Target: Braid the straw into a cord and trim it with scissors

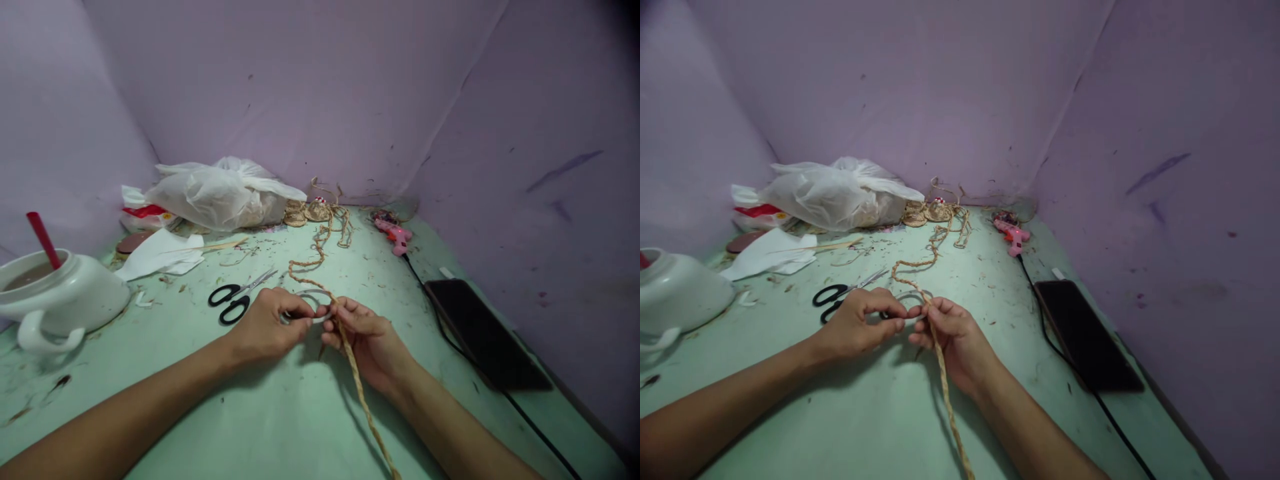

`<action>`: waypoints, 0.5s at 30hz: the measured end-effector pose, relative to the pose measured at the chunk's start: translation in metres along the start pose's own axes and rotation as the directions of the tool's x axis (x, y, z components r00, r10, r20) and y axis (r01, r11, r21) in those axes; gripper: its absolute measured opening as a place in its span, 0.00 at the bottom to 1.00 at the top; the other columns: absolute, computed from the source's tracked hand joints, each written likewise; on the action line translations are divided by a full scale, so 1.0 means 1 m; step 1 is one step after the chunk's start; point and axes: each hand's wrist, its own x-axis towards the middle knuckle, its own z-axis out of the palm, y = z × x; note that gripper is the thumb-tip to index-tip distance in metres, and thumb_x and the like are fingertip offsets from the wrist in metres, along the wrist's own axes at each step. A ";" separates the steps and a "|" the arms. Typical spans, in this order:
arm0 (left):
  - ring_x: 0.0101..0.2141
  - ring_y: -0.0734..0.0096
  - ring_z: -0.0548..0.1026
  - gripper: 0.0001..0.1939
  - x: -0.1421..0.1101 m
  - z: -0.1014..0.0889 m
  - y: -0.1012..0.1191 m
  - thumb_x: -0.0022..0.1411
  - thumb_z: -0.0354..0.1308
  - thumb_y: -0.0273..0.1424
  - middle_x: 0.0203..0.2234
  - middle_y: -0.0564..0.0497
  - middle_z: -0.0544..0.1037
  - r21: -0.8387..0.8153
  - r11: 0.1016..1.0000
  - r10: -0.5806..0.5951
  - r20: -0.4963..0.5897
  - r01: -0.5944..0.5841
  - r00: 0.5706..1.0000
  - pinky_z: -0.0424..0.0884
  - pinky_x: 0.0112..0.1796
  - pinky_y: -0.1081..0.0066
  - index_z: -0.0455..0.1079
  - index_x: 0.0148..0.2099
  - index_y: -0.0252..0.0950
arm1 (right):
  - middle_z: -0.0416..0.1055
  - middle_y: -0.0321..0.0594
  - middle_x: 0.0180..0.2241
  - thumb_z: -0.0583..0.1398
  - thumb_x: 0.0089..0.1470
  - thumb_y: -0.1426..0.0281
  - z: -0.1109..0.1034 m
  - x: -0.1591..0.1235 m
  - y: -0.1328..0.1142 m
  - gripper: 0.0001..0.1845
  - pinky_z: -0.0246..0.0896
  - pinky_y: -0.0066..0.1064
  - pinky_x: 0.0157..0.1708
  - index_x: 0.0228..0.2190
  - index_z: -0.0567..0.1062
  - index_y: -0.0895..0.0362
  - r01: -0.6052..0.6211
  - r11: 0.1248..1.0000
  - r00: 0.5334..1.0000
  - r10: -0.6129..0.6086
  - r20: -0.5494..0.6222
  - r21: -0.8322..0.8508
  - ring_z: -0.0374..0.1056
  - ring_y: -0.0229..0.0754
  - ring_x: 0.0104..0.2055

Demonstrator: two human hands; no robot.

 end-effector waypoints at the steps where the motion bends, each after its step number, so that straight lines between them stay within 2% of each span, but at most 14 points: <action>1: 0.26 0.73 0.69 0.10 0.000 0.001 0.002 0.48 0.52 0.25 0.22 0.51 0.75 -0.001 1.000 -0.007 0.004 0.007 1.000 0.63 0.30 0.73 0.75 0.30 0.32 | 0.72 0.41 0.26 0.58 0.43 0.79 0.000 0.000 0.001 0.02 0.69 0.22 0.25 0.24 0.72 0.64 -0.012 1.000 1.000 0.012 0.003 0.019 0.67 0.32 0.21; 9: 0.27 0.73 0.69 0.08 0.004 -0.004 -0.007 0.45 0.53 0.27 0.21 0.52 0.73 -0.093 0.989 -0.109 0.043 0.112 0.993 0.65 0.32 0.73 0.74 0.28 0.33 | 0.71 0.41 0.23 0.56 0.46 0.80 -0.017 0.003 -0.015 0.05 0.69 0.22 0.25 0.24 0.71 0.63 -0.134 0.970 0.991 0.133 0.021 0.204 0.66 0.31 0.19; 15: 0.27 0.73 0.70 0.11 0.005 -0.008 -0.006 0.46 0.50 0.25 0.23 0.51 0.75 -0.149 0.982 -0.100 0.085 0.112 0.991 0.64 0.30 0.74 0.74 0.30 0.32 | 0.70 0.40 0.24 0.55 0.45 0.81 -0.020 0.004 -0.018 0.05 0.68 0.20 0.25 0.25 0.71 0.64 -0.141 0.963 0.990 0.142 0.013 0.231 0.66 0.30 0.20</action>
